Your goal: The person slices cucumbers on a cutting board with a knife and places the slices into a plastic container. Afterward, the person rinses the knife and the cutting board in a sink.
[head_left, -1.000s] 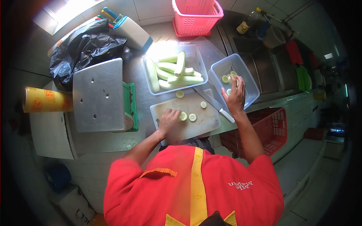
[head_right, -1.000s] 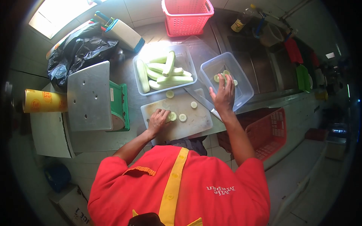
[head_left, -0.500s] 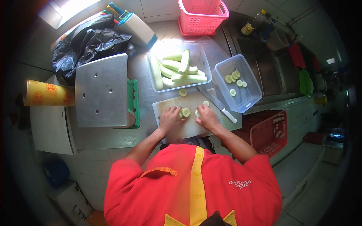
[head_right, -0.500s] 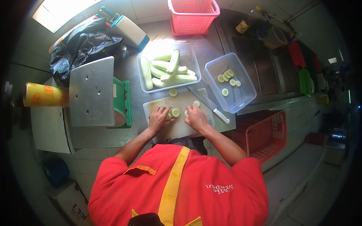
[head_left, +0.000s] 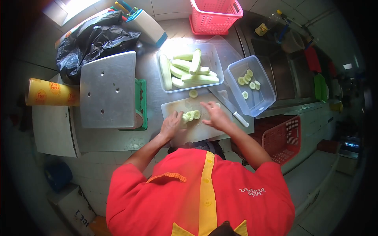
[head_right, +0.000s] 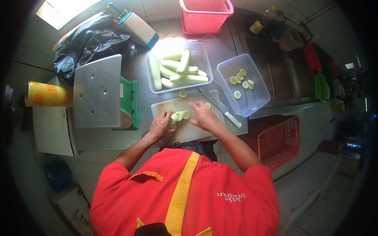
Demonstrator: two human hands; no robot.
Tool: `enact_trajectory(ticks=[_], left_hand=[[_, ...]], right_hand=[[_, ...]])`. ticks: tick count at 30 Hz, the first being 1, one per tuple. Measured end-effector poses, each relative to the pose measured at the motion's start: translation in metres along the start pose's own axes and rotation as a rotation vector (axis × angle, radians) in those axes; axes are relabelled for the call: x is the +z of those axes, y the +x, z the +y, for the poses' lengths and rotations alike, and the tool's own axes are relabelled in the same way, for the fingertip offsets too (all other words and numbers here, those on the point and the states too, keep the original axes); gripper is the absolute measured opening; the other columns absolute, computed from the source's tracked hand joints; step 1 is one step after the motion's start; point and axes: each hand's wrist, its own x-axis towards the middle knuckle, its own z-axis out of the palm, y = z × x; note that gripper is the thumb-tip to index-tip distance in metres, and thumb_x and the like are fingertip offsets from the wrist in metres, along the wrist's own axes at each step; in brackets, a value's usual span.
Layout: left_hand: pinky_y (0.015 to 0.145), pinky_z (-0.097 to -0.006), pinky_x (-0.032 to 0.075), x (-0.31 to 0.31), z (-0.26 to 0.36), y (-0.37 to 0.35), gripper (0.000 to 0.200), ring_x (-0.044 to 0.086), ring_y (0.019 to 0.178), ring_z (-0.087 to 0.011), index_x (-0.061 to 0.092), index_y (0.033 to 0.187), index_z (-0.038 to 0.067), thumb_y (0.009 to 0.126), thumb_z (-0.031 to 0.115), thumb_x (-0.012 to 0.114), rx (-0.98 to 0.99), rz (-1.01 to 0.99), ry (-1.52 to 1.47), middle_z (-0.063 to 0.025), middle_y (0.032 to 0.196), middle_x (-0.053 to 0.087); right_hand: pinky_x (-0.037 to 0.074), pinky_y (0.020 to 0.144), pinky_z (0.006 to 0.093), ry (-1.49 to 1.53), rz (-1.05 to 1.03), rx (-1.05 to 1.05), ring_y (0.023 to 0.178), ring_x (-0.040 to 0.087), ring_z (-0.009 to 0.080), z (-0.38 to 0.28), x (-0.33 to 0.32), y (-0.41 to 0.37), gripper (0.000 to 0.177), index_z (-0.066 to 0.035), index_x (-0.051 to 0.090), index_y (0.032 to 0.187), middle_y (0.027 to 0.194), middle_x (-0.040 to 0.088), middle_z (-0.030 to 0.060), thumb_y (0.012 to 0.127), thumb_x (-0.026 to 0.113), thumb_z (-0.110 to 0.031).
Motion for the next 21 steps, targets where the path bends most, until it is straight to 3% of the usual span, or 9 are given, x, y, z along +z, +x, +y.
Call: enact_trajectory(ticks=[1, 5, 13, 17, 21], left_hand=[[0.081, -0.0441, 0.052, 0.002, 0.000, -0.001, 0.085, 0.060, 0.096, -0.0365, 0.046, 0.130, 0.007, 0.060, 0.025, 0.090, -0.011, 0.006, -0.026, -0.0153, 0.108, 0.051], [0.079, -0.0486, 0.054, 0.007, 0.003, 0.001, 0.086, 0.061, 0.095, -0.0430, 0.040, 0.132, 0.005, 0.062, 0.018, 0.089, -0.082, -0.033, -0.093, -0.0204, 0.109, 0.049], [0.080, -0.0525, 0.055, 0.007, 0.020, 0.005, 0.074, 0.060, 0.096, -0.0486, 0.040, 0.127, 0.005, 0.066, 0.007, 0.083, -0.218, 0.017, -0.257, -0.0237, 0.113, 0.046], [0.080, -0.0513, 0.054, 0.020, 0.019, 0.000, 0.066, 0.060, 0.097, -0.0477, 0.043, 0.121, 0.005, 0.067, 0.003, 0.080, -0.195, 0.138, -0.301, -0.0222, 0.112, 0.051], [0.079, -0.0498, 0.053, 0.022, 0.014, 0.002, 0.060, 0.060, 0.100, -0.0456, 0.045, 0.116, 0.004, 0.067, 0.002, 0.079, -0.144, 0.163, -0.394, -0.0210, 0.108, 0.057]], right_hand=[[0.051, 0.094, 0.0466, -0.011, -0.085, 0.019, 0.110, 0.057, 0.0387, -0.011, 0.017, 0.004, 0.083, -0.014, 0.044, 0.145, 0.126, 0.052, 0.0215, 0.073, 0.083, -0.024], [0.052, 0.093, 0.0474, -0.138, -0.048, -0.089, 0.112, 0.056, 0.0400, -0.040, 0.049, 0.018, 0.084, -0.016, 0.042, 0.144, 0.123, 0.052, 0.0219, 0.072, 0.084, -0.023], [0.050, 0.092, 0.0490, 0.110, -0.022, -0.011, 0.110, 0.057, 0.0417, -0.029, 0.073, 0.027, 0.052, -0.010, 0.060, 0.116, 0.117, 0.054, 0.0207, 0.070, 0.082, -0.017], [0.050, 0.092, 0.0490, 0.165, 0.009, -0.009, 0.108, 0.057, 0.0429, -0.029, 0.077, 0.027, 0.050, -0.010, 0.060, 0.116, 0.116, 0.054, 0.0211, 0.069, 0.079, -0.014], [0.050, 0.090, 0.0482, 0.276, 0.039, -0.048, 0.100, 0.060, 0.0426, -0.026, 0.081, 0.027, 0.041, -0.005, 0.061, 0.111, 0.103, 0.060, 0.0229, 0.073, 0.072, -0.014]])
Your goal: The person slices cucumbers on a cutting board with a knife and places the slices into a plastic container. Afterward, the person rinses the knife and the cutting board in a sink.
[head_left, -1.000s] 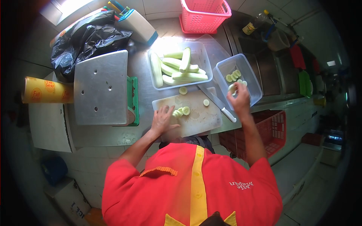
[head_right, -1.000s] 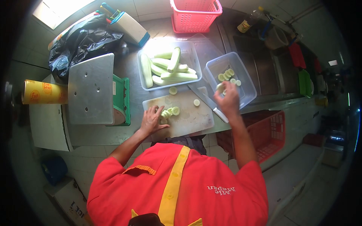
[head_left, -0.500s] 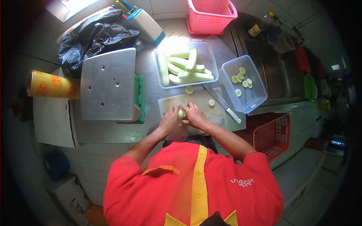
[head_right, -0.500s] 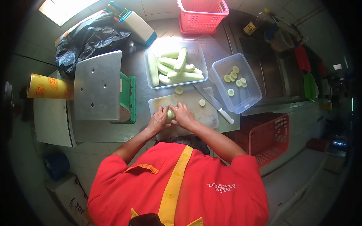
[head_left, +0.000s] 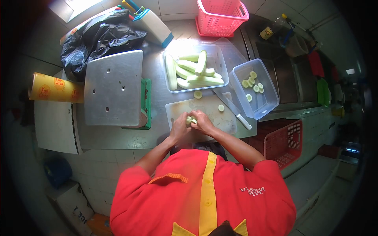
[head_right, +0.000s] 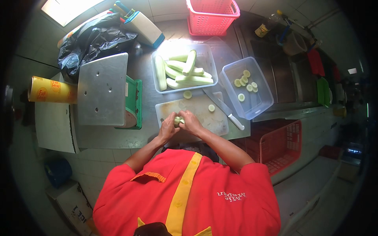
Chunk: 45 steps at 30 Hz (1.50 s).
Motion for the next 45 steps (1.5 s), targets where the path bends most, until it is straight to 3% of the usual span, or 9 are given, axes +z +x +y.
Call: enact_trajectory(ticks=[19, 21, 23, 28, 30, 33, 41, 43, 45], left_hand=[[0.079, -0.0488, 0.051, 0.012, 0.020, 0.031, 0.037, 0.062, 0.091, -0.0422, 0.053, 0.105, 0.003, 0.075, 0.009, 0.072, 0.100, -0.129, 0.096, -0.0223, 0.095, 0.061], [0.080, -0.0485, 0.051, 0.016, 0.017, 0.034, 0.037, 0.062, 0.090, -0.0421, 0.053, 0.105, 0.002, 0.075, 0.010, 0.072, 0.055, -0.108, 0.059, -0.0227, 0.095, 0.061], [0.078, -0.0470, 0.050, 0.018, 0.014, 0.040, 0.038, 0.064, 0.089, -0.0417, 0.054, 0.106, 0.002, 0.075, 0.012, 0.074, -0.030, -0.051, 0.008, -0.0225, 0.093, 0.064], [0.073, -0.0428, 0.052, 0.005, 0.033, 0.058, 0.040, 0.067, 0.083, -0.0356, 0.054, 0.105, 0.001, 0.079, 0.018, 0.080, -0.093, 0.022, -0.152, -0.0195, 0.087, 0.066], [0.072, -0.0400, 0.053, -0.001, 0.068, 0.070, 0.043, 0.068, 0.078, -0.0297, 0.054, 0.107, 0.001, 0.081, 0.020, 0.082, -0.079, 0.031, -0.301, -0.0190, 0.091, 0.065], [0.083, -0.0370, 0.055, 0.005, 0.120, 0.087, 0.051, 0.067, 0.102, -0.0299, 0.054, 0.120, 0.002, 0.080, 0.018, 0.081, 0.216, -0.097, -0.326, -0.0181, 0.117, 0.061], [0.097, -0.0455, 0.046, 0.018, 0.078, 0.104, 0.047, 0.055, 0.116, -0.0363, 0.056, 0.126, 0.004, 0.088, 0.026, 0.072, 0.298, 0.154, 0.114, -0.0173, 0.127, 0.056], [0.095, -0.0449, 0.046, 0.022, 0.044, 0.100, 0.047, 0.055, 0.115, -0.0349, 0.056, 0.126, 0.004, 0.088, 0.026, 0.071, 0.241, 0.132, 0.244, -0.0164, 0.125, 0.056], [0.091, -0.0441, 0.047, 0.023, 0.025, 0.093, 0.047, 0.056, 0.111, -0.0331, 0.057, 0.125, 0.004, 0.085, 0.021, 0.072, 0.157, 0.130, 0.420, -0.0162, 0.120, 0.057]], right_hand=[[0.051, 0.083, 0.0413, 0.324, 0.455, 0.478, 0.093, 0.065, 0.0295, 0.027, -0.211, -0.043, 0.036, -0.005, 0.064, 0.113, 0.102, 0.067, 0.0186, 0.082, 0.076, -0.020], [0.049, 0.092, 0.0462, -0.673, 0.816, 0.120, 0.106, 0.061, 0.0312, 0.039, -0.215, -0.043, 0.043, -0.005, 0.063, 0.118, 0.115, 0.063, 0.0222, 0.081, 0.078, -0.023], [0.045, 0.099, 0.0493, -0.641, 0.743, 0.140, 0.115, 0.057, 0.0360, 0.026, -0.204, -0.039, 0.052, -0.005, 0.059, 0.125, 0.128, 0.057, 0.0216, 0.080, 0.079, -0.024], [0.048, 0.096, 0.0437, -0.163, 0.213, -0.026, 0.111, 0.059, 0.0355, 0.023, -0.118, -0.031, 0.055, -0.007, 0.054, 0.132, 0.127, 0.059, 0.0141, 0.088, 0.073, -0.035], [0.051, 0.093, 0.0380, 1.043, 0.035, 0.514, 0.109, 0.062, 0.0270, 0.009, -0.093, -0.030, 0.052, -0.009, 0.054, 0.131, 0.121, 0.063, 0.0112, 0.095, 0.063, -0.046], [0.052, 0.092, 0.0354, 1.950, -0.153, 0.325, 0.108, 0.063, 0.0212, 0.012, -0.112, -0.029, 0.052, -0.009, 0.052, 0.131, 0.119, 0.063, 0.0104, 0.099, 0.055, -0.050], [0.058, 0.083, 0.0346, 1.534, 0.664, 0.452, 0.093, 0.068, 0.0289, 0.060, -0.214, -0.032, 0.024, -0.003, 0.063, 0.108, 0.104, 0.067, 0.0172, 0.098, 0.060, -0.024], [0.051, 0.095, 0.0411, -0.208, 0.977, 0.266, 0.106, 0.063, 0.0358, 0.064, -0.215, -0.026, 0.030, 0.000, 0.061, 0.116, 0.111, 0.064, 0.0205, 0.095, 0.061, -0.022], [0.044, 0.102, 0.0432, -0.279, 0.827, 0.088, 0.116, 0.057, 0.0389, 0.049, -0.199, -0.028, 0.040, 0.000, 0.060, 0.124, 0.120, 0.062, 0.0223, 0.092, 0.065, -0.023]])
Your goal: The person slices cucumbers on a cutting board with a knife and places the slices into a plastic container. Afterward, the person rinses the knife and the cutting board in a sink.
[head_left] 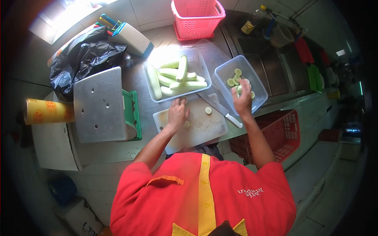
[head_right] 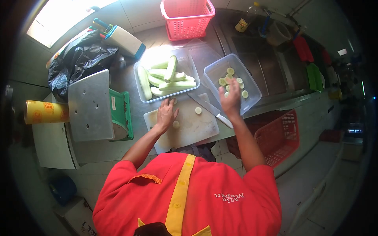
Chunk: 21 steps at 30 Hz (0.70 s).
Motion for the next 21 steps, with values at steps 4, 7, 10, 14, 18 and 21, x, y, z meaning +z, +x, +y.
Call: enact_trajectory(ticks=[4, 7, 10, 14, 18, 21], left_hand=[[0.087, -0.0436, 0.049, 0.008, -0.011, 0.001, 0.041, 0.057, 0.106, -0.0330, 0.058, 0.118, 0.004, 0.082, 0.018, 0.073, 0.019, -0.006, -0.030, -0.0169, 0.113, 0.057], [0.086, -0.0431, 0.050, 0.013, -0.009, 0.007, 0.037, 0.058, 0.102, -0.0340, 0.059, 0.113, 0.004, 0.081, 0.017, 0.074, 0.001, -0.008, -0.012, -0.0174, 0.109, 0.057], [0.085, -0.0435, 0.050, 0.021, -0.005, 0.011, 0.032, 0.059, 0.097, -0.0354, 0.058, 0.106, 0.004, 0.080, 0.014, 0.074, -0.036, 0.046, -0.090, -0.0180, 0.105, 0.056], [0.082, -0.0456, 0.050, 0.023, -0.001, 0.013, 0.032, 0.060, 0.093, -0.0371, 0.056, 0.103, 0.002, 0.079, 0.013, 0.075, -0.003, 0.174, -0.221, -0.0187, 0.100, 0.058], [0.077, -0.0422, 0.052, 0.016, 0.007, 0.012, 0.033, 0.063, 0.086, -0.0338, 0.056, 0.101, 0.000, 0.077, 0.011, 0.075, -0.037, 0.158, -0.547, -0.0177, 0.095, 0.062], [0.079, -0.0376, 0.055, 0.005, 0.030, 0.004, 0.037, 0.066, 0.089, -0.0294, 0.058, 0.105, 0.001, 0.076, 0.009, 0.078, 0.105, 0.053, -0.750, -0.0165, 0.098, 0.063]], right_hand=[[0.049, 0.095, 0.0435, 0.245, -0.708, 0.072, 0.110, 0.062, 0.0360, -0.012, 0.046, -0.059, 0.039, -0.004, 0.063, 0.122, 0.121, 0.062, 0.0201, 0.090, 0.067, -0.026], [0.050, 0.093, 0.0447, 0.093, -0.860, -0.034, 0.108, 0.063, 0.0364, -0.032, 0.062, -0.084, 0.039, -0.006, 0.064, 0.122, 0.116, 0.064, 0.0195, 0.091, 0.067, -0.029], [0.051, 0.092, 0.0449, -0.017, -0.898, -0.073, 0.108, 0.062, 0.0370, -0.044, 0.072, -0.080, 0.040, -0.008, 0.063, 0.123, 0.114, 0.064, 0.0196, 0.090, 0.066, -0.030], [0.051, 0.093, 0.0453, 0.097, -0.815, 0.038, 0.107, 0.063, 0.0358, -0.047, 0.085, -0.069, 0.043, -0.008, 0.061, 0.127, 0.116, 0.063, 0.0185, 0.091, 0.067, -0.030], [0.052, 0.091, 0.0395, 0.928, -0.671, 0.888, 0.104, 0.065, 0.0241, -0.043, 0.100, -0.067, 0.044, -0.008, 0.056, 0.133, 0.119, 0.065, 0.0130, 0.095, 0.067, -0.029], [0.054, 0.088, 0.0369, 1.312, -0.666, 1.081, 0.098, 0.065, 0.0216, -0.035, 0.090, -0.064, 0.034, -0.002, 0.058, 0.126, 0.114, 0.064, 0.0110, 0.100, 0.060, -0.023]])
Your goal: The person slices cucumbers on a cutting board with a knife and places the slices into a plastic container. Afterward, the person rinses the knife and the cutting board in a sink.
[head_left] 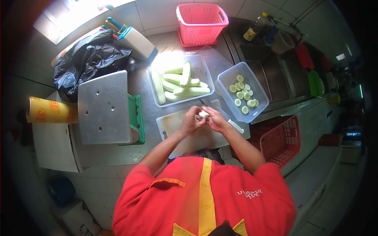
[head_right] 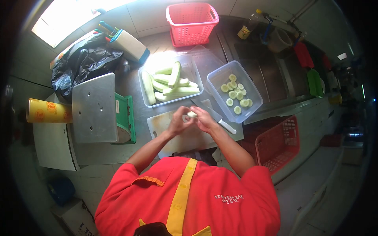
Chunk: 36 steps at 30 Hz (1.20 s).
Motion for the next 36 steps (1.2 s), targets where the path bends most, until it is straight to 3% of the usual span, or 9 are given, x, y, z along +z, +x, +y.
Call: enact_trajectory(ticks=[8, 10, 13, 16, 18, 21, 24, 29, 36], left_hand=[[0.082, -0.0397, 0.052, -0.050, 0.052, 0.085, 0.028, 0.062, 0.097, -0.0313, 0.061, 0.105, 0.001, 0.083, 0.011, 0.074, 0.206, 0.201, 0.115, -0.0160, 0.107, 0.060], [0.088, -0.0415, 0.049, -0.069, 0.033, 0.109, 0.025, 0.060, 0.101, -0.0335, 0.062, 0.107, 0.001, 0.086, 0.013, 0.069, 0.063, 0.313, 0.232, -0.0168, 0.109, 0.059], [0.100, -0.0438, 0.043, -0.101, -0.003, 0.121, 0.031, 0.054, 0.114, -0.0358, 0.062, 0.112, 0.002, 0.085, 0.015, 0.069, -0.111, 0.350, 0.493, -0.0177, 0.116, 0.056], [0.099, -0.0465, 0.042, -0.122, -0.024, 0.121, 0.053, 0.049, 0.122, -0.0333, 0.057, 0.125, 0.004, 0.081, 0.026, 0.075, -0.285, 0.301, 0.872, -0.0168, 0.130, 0.051], [0.098, -0.0509, 0.041, -0.129, -0.036, 0.123, 0.071, 0.044, 0.128, -0.0303, 0.050, 0.133, 0.005, 0.076, 0.036, 0.079, -0.406, 0.237, 1.197, -0.0159, 0.139, 0.046], [0.099, -0.0528, 0.041, -0.124, -0.071, 0.126, 0.067, 0.045, 0.129, -0.0321, 0.053, 0.126, 0.006, 0.072, 0.034, 0.081, -0.347, 0.369, 1.384, -0.0142, 0.131, 0.049], [0.102, -0.0527, 0.040, -0.128, -0.059, 0.126, 0.071, 0.042, 0.132, -0.0317, 0.052, 0.127, 0.006, 0.070, 0.034, 0.082, -0.412, 0.342, 1.348, -0.0154, 0.134, 0.047], [0.112, -0.0595, 0.029, -0.141, -0.044, 0.136, 0.079, 0.028, 0.145, -0.0346, 0.047, 0.132, 0.005, 0.067, 0.034, 0.082, -0.703, 0.174, 1.022, -0.0215, 0.148, 0.038], [0.118, -0.0655, 0.012, -0.133, -0.056, 0.119, 0.075, 0.016, 0.151, -0.0370, 0.047, 0.129, 0.000, 0.067, 0.027, 0.080, -0.440, 0.281, 1.140, -0.0227, 0.151, 0.036]], right_hand=[[0.053, 0.084, 0.0324, -0.088, 0.000, -0.169, 0.091, 0.066, 0.0212, -0.101, -0.064, -0.064, 0.025, 0.000, 0.062, 0.116, 0.108, 0.066, 0.0133, 0.099, 0.059, -0.018], [0.050, 0.091, 0.0318, -1.202, 0.648, -0.842, 0.100, 0.066, 0.0233, -0.115, -0.067, -0.067, 0.033, 0.000, 0.060, 0.123, 0.112, 0.067, 0.0134, 0.098, 0.061, -0.021], [0.048, 0.095, 0.0318, -1.181, 0.534, -0.907, 0.105, 0.065, 0.0221, -0.110, -0.072, -0.080, 0.040, 0.001, 0.058, 0.128, 0.114, 0.067, 0.0136, 0.097, 0.063, -0.024], [0.049, 0.092, 0.0306, -0.753, 0.067, -0.240, 0.100, 0.063, 0.0168, -0.091, -0.068, -0.093, 0.041, 0.001, 0.058, 0.129, 0.112, 0.067, 0.0133, 0.097, 0.064, -0.024], [0.050, 0.093, 0.0346, -1.012, -0.006, -0.169, 0.104, 0.063, 0.0230, -0.056, -0.076, -0.087, 0.047, 0.003, 0.054, 0.133, 0.114, 0.065, 0.0158, 0.095, 0.065, -0.024], [0.049, 0.096, 0.0414, -1.764, 0.273, -0.323, 0.112, 0.061, 0.0328, -0.008, -0.082, -0.082, 0.059, 0.005, 0.046, 0.139, 0.120, 0.061, 0.0200, 0.092, 0.067, -0.023], [0.048, 0.095, 0.0472, -1.847, 0.434, -0.302, 0.114, 0.057, 0.0396, 0.012, -0.082, -0.082, 0.065, 0.006, 0.043, 0.140, 0.120, 0.058, 0.0225, 0.085, 0.068, -0.019], [0.049, 0.087, 0.0471, -1.807, 0.599, -0.548, 0.103, 0.058, 0.0382, 0.038, -0.119, -0.051, 0.046, -0.001, 0.053, 0.121, 0.105, 0.058, 0.0203, 0.078, 0.065, -0.010], [0.050, 0.079, 0.0513, -1.485, 0.536, -0.721, 0.092, 0.060, 0.0439, 0.047, -0.127, -0.069, 0.039, -0.003, 0.051, 0.118, 0.104, 0.056, 0.0224, 0.081, 0.059, -0.010]])
